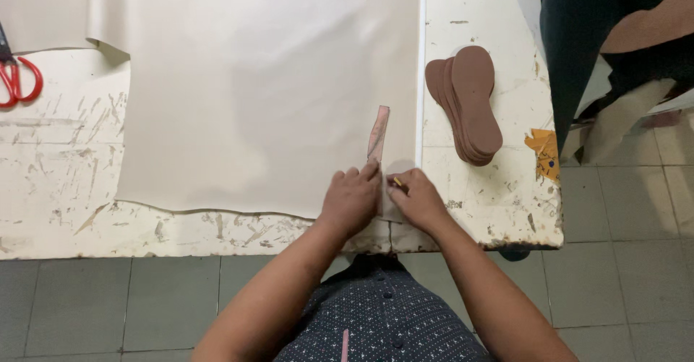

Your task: The person marks a long strip on a large sheet of off-white fabric using a small pink template and a pencil, then uses red-handled scissors to cut along the marked line. The cut strip is removed and set aside.

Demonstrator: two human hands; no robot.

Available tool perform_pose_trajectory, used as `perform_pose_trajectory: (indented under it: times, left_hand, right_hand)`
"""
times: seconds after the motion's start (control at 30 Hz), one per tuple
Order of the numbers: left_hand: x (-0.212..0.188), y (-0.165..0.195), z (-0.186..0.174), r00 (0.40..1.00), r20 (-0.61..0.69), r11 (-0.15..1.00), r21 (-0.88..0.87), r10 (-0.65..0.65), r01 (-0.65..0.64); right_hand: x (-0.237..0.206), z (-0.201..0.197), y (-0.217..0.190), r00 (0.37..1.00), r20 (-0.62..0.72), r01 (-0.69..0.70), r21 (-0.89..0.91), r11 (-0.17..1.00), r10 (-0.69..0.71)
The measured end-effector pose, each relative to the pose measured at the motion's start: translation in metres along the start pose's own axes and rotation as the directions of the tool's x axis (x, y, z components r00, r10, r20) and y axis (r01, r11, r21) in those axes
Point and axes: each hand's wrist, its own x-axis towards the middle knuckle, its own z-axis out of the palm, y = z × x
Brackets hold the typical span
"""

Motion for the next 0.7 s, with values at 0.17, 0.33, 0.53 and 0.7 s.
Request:
perform_pose_trajectory:
  times: [0.17, 0.33, 0.53, 0.7]
  left_hand:
    - [0.009, 0.028, 0.036, 0.983, -0.181, 0.999, 0.005, -0.044, 0.045]
    - [0.018, 0.028, 0.051, 0.982, -0.109, 0.97, -0.204, -0.155, 0.131]
    - [0.015, 0.028, 0.057, 0.973, -0.223, 0.992, -0.118, -0.061, 0.035]
    - [0.015, 0.024, 0.058, 0.996, -0.094, 1.0, 0.025, 0.004, -0.001]
  right_hand:
    - [0.023, -0.034, -0.025, 0.961, -0.23, 0.165, 0.025, 0.986, -0.155]
    - [0.044, -0.044, -0.055, 0.988, 0.062, 0.139, -0.01, 0.99, -0.138]
    - [0.053, -0.03, -0.061, 0.976, 0.19, 0.113, -0.047, 0.992, -0.102]
    - [0.055, -0.027, -0.058, 0.968, 0.22, 0.13, -0.044, 0.991, -0.118]
